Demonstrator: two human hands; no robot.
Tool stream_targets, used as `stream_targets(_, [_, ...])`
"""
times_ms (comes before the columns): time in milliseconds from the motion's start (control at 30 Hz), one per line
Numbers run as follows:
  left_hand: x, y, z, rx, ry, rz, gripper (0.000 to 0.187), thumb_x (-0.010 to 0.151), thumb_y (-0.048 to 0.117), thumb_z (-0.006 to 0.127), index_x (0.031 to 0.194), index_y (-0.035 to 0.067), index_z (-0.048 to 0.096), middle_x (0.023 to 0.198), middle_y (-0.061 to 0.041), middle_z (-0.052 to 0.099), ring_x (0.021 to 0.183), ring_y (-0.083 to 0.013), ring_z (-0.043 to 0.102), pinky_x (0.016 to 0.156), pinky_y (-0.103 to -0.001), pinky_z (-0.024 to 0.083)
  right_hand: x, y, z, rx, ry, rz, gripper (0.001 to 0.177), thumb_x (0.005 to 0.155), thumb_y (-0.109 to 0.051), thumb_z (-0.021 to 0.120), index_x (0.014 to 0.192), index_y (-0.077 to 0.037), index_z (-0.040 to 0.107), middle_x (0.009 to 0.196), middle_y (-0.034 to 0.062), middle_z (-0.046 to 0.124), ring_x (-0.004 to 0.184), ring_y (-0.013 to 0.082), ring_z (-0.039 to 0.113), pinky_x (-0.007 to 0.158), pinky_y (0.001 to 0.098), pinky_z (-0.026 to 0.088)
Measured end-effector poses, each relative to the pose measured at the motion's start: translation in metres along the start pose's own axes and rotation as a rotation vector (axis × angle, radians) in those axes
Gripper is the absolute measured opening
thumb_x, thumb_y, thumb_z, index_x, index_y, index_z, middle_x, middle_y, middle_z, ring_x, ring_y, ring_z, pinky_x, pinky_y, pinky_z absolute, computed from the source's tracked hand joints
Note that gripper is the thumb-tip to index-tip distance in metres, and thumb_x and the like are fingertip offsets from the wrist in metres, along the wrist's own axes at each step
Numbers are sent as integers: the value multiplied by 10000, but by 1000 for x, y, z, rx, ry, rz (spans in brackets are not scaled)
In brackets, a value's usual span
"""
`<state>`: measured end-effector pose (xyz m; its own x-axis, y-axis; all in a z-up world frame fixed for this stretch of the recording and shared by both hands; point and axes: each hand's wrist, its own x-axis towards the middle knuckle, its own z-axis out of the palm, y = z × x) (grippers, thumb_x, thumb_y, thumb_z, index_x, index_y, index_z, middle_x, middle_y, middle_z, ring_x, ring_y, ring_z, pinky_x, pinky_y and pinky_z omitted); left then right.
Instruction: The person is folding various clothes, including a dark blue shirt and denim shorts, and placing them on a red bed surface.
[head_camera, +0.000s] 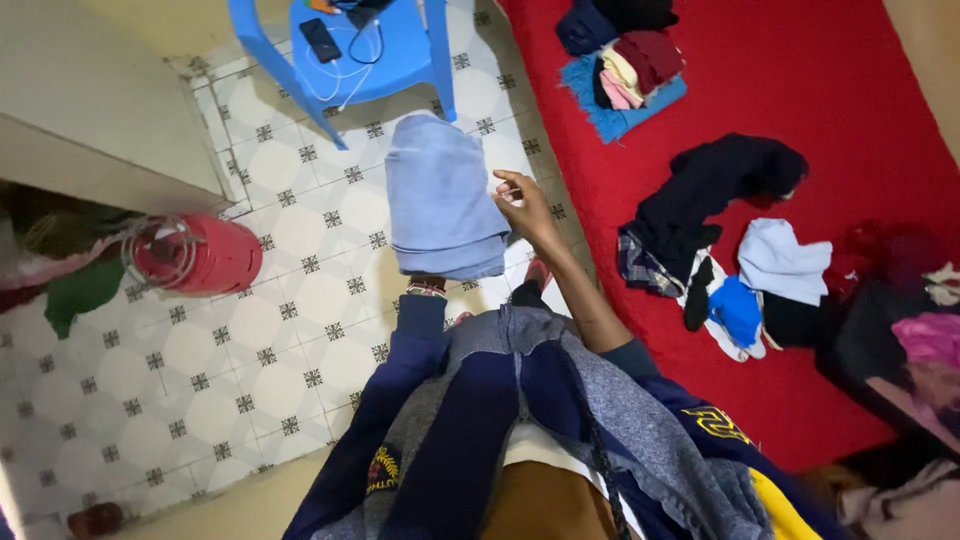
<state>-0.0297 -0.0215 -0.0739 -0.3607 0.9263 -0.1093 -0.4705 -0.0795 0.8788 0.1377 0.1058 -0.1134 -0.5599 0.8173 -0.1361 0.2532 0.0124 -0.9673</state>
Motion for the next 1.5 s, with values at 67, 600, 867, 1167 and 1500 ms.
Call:
stream_targets(67, [6, -6, 4, -8, -9, -24, 808, 1042, 594, 380, 1638, 88, 181, 1653, -111, 273, 1499, -233, 314, 1220, -372, 283, -3, -4, -11, -124, 92, -142, 512, 951, -304, 689, 1381, -32, 642, 1172, 134, 682, 989, 209, 644, 899, 309, 549])
stream_targets(600, [149, -36, 119, -56, 222, -126, 848, 904, 452, 715, 1531, -3, 370, 1469, -191, 516, 1318, -298, 529, 1073, -443, 473, 59, -47, -145, 287, 44, -121, 868, 854, -282, 823, 1505, 23, 335, 1391, 149, 528, 1283, 246, 518, 1080, 408, 440])
stream_targets(867, [214, -72, 98, 37, 167, -83, 806, 1032, 523, 547, 1570, -56, 392, 1573, -162, 488, 1425, -248, 480, 1180, -383, 383, 86, -3, -187, 923, 29, 250, 656, 856, -216, 761, 1407, 13, 489, 1217, 132, 649, 1068, 248, 645, 910, 401, 570])
stream_targets(1167, [260, -8, 132, -106, 31, -303, 746, 979, 500, 521, 1535, 37, 343, 1552, -164, 454, 1423, -280, 448, 1163, -410, 387, 170, 40, -206, 945, 96, 287, 394, 926, -253, 724, 1223, -51, 560, 1054, 118, 663, 924, 240, 689, 821, 425, 569])
stream_targets(1500, [407, -4, 84, 16, -168, 88, 676, 1049, 250, 605, 1605, -8, 321, 1552, -231, 433, 1384, -362, 463, 1146, -475, 384, 303, -5, -203, 1090, 272, 196, 776, 870, -619, 641, 1463, -150, 462, 1420, 78, 558, 1267, 262, 540, 1046, 504, 439])
